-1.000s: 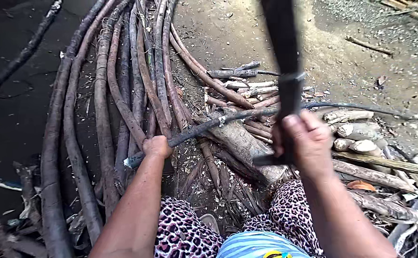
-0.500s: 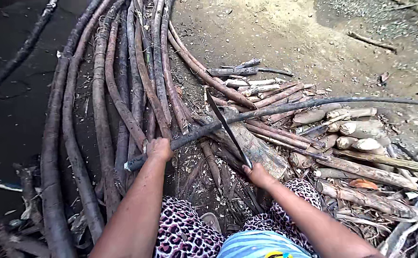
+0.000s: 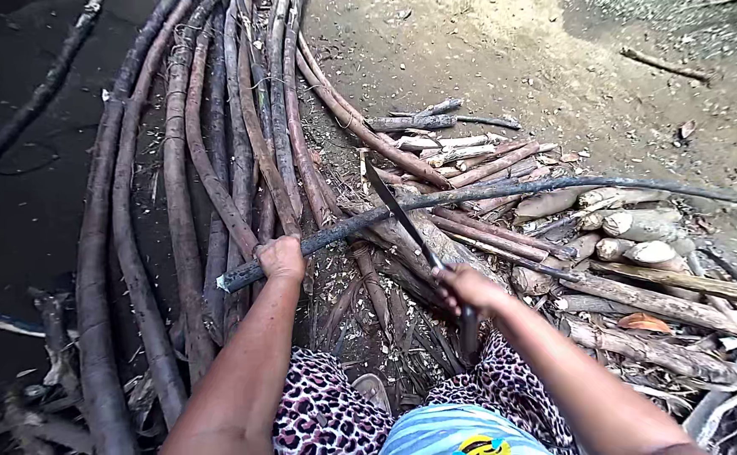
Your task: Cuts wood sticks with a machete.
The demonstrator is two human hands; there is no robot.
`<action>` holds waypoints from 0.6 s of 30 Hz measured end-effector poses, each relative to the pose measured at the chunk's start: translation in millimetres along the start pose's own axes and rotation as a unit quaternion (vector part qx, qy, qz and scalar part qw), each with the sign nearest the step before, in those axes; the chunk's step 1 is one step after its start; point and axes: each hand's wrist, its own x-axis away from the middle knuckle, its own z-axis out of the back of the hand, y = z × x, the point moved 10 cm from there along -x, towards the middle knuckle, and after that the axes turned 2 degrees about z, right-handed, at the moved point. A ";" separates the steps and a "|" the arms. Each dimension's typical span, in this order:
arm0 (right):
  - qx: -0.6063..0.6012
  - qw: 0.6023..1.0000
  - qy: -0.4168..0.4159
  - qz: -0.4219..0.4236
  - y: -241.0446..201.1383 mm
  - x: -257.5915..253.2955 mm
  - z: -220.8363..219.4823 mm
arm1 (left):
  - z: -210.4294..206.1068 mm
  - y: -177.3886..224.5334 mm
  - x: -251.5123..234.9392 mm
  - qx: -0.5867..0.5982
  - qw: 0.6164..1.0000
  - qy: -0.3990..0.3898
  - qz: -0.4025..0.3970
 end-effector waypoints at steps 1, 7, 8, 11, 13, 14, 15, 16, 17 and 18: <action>-0.026 0.999 -0.015 -0.013 -11.6 5.4 8.2 | -1.6 2.3 0.1 0.000 1.000 0.003 -0.001; 0.212 0.974 0.072 0.017 42.8 -31.5 1.3 | 0.8 1.8 1.9 0.048 0.994 -0.087 -0.055; 0.214 0.972 0.098 0.022 56.6 -38.0 -6.7 | -0.9 0.9 1.3 0.051 0.992 -0.102 -0.051; 0.150 0.977 0.143 0.055 65.0 -38.9 -13.5 | -6.1 1.5 4.5 0.043 0.993 -0.111 -0.018; 0.120 0.984 0.121 0.049 48.2 -23.2 -0.2 | -5.1 1.5 7.7 0.039 0.994 -0.103 -0.007; 0.100 0.988 0.108 0.042 36.0 -11.9 8.8 | -4.1 2.2 8.5 0.038 0.995 -0.096 -0.004; 0.075 0.991 0.097 0.042 22.1 1.4 16.3 | -4.3 2.4 8.4 0.040 0.995 -0.089 -0.001; 0.048 0.993 0.092 0.057 7.3 16.4 21.1 | -5.3 1.6 8.0 0.039 0.996 -0.086 0.000; 0.020 0.991 0.098 0.092 -11.2 33.0 26.3 | -6.1 0.9 6.2 0.036 0.995 -0.088 0.002; -0.004 0.982 0.116 0.147 -33.5 52.5 34.1 | -5.9 1.1 4.1 0.034 0.995 -0.093 0.005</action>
